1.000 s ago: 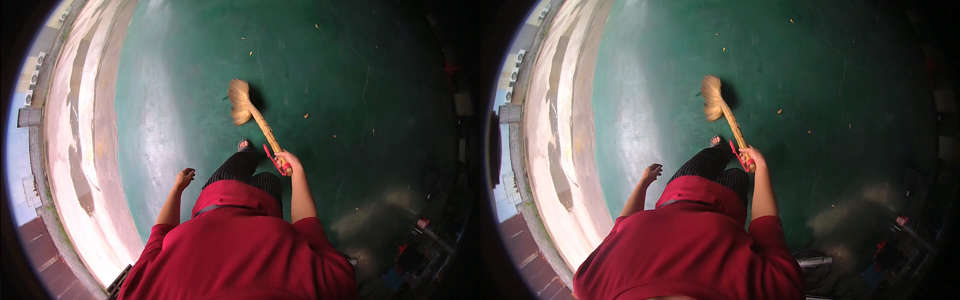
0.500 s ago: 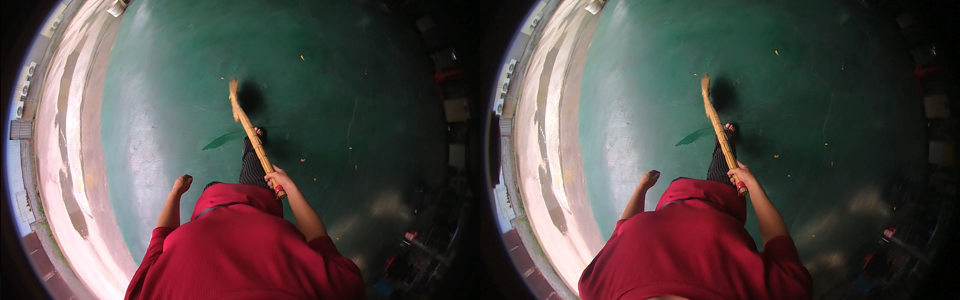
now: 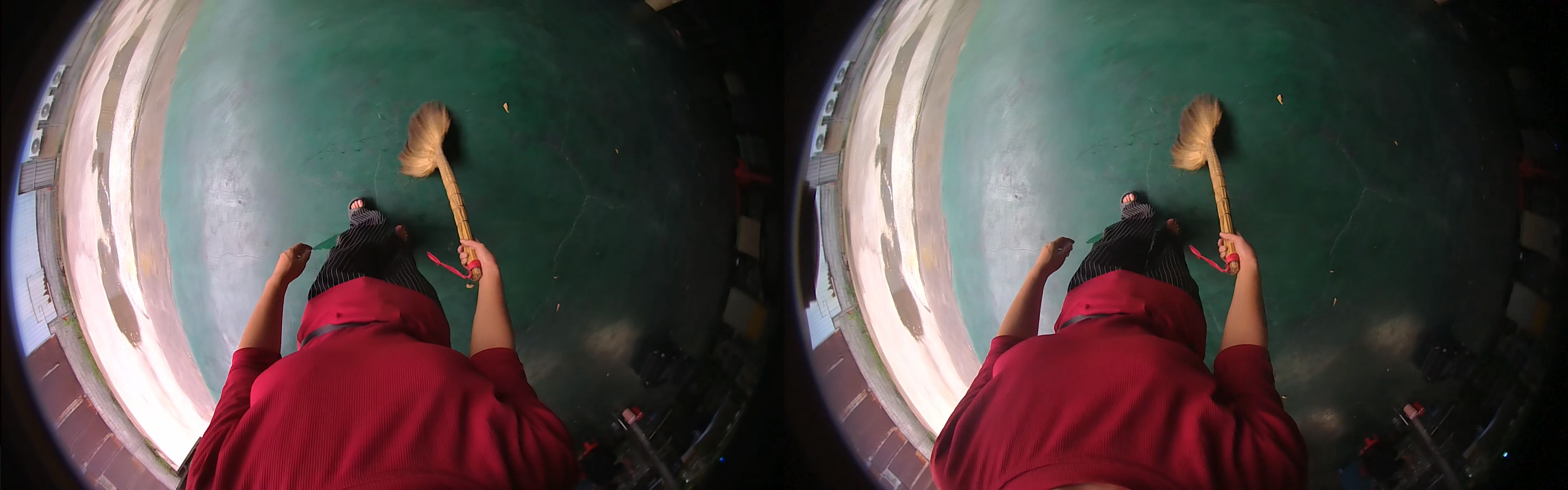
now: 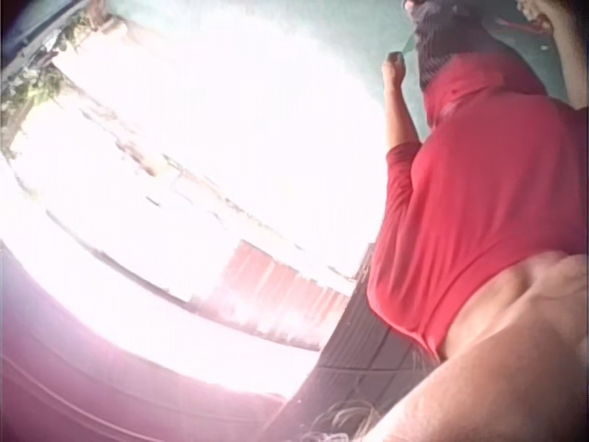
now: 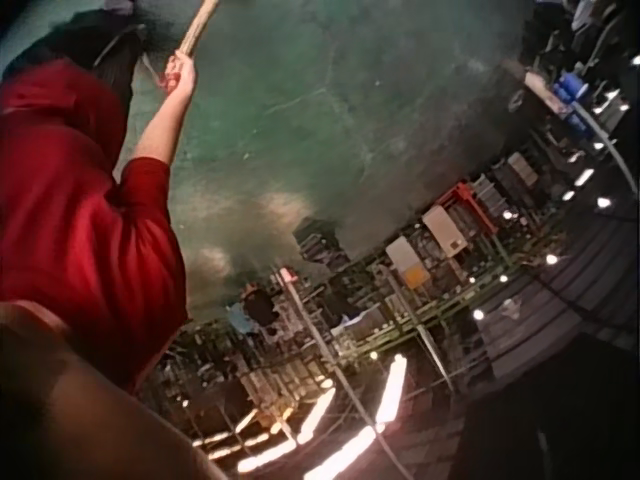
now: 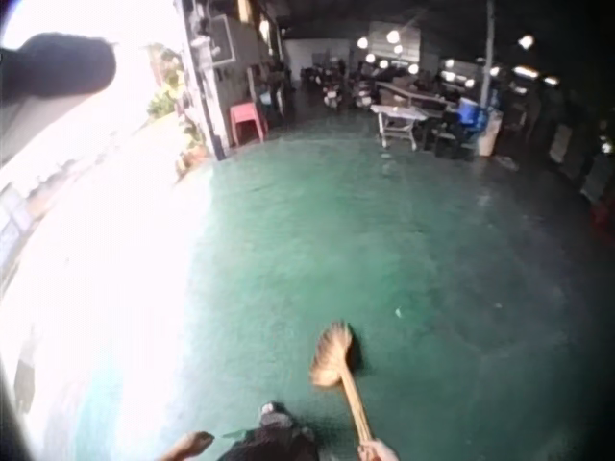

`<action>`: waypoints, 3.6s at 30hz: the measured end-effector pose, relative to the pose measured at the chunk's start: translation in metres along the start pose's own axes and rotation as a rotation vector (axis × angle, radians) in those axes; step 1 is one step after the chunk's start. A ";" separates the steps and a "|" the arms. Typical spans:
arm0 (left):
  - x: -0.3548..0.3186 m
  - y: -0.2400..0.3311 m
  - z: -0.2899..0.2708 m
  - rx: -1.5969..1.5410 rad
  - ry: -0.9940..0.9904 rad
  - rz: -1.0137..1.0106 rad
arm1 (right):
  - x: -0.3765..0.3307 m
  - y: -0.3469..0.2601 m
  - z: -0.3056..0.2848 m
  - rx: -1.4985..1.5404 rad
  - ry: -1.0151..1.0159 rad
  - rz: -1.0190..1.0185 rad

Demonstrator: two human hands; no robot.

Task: The person sweeps debris and leaves on a green floor using a broom and a dustpan. They gather the debris into a pile and sweep it into the dustpan while moving around a garage area containing motorcycles and other equipment.

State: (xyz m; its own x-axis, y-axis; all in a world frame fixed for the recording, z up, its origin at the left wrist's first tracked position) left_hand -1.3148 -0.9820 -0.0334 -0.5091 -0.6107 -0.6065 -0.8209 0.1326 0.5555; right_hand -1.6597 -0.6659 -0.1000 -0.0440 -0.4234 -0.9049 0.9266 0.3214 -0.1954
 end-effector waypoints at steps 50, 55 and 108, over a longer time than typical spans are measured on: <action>0.798 0.744 -0.183 -0.550 0.097 -0.096 | 0.176 -1.061 0.226 0.182 -0.353 0.162; 0.873 0.821 -0.196 -1.160 -0.293 -0.170 | 0.266 -1.131 0.384 -0.517 -0.311 0.152; 1.662 0.443 -1.167 -1.458 0.304 -0.708 | 0.734 -1.573 1.203 -1.406 0.254 -0.140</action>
State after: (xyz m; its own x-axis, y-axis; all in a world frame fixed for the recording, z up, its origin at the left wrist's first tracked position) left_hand -2.2228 -2.8489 -0.1314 0.0479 -0.3712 -0.9273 0.1558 -0.9143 0.3740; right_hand -2.7002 -2.5013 -0.0020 -0.3053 -0.4094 -0.8597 -0.2159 0.9091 -0.3563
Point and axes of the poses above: each hand's wrist, its own x-axis towards the middle knuckle, its own z-axis out of the palm, y = z × x, the point moved 7 cm from there along x, towards the middle knuckle, and after that the axes turned 1 degree about -x, right-handed, at the moved point
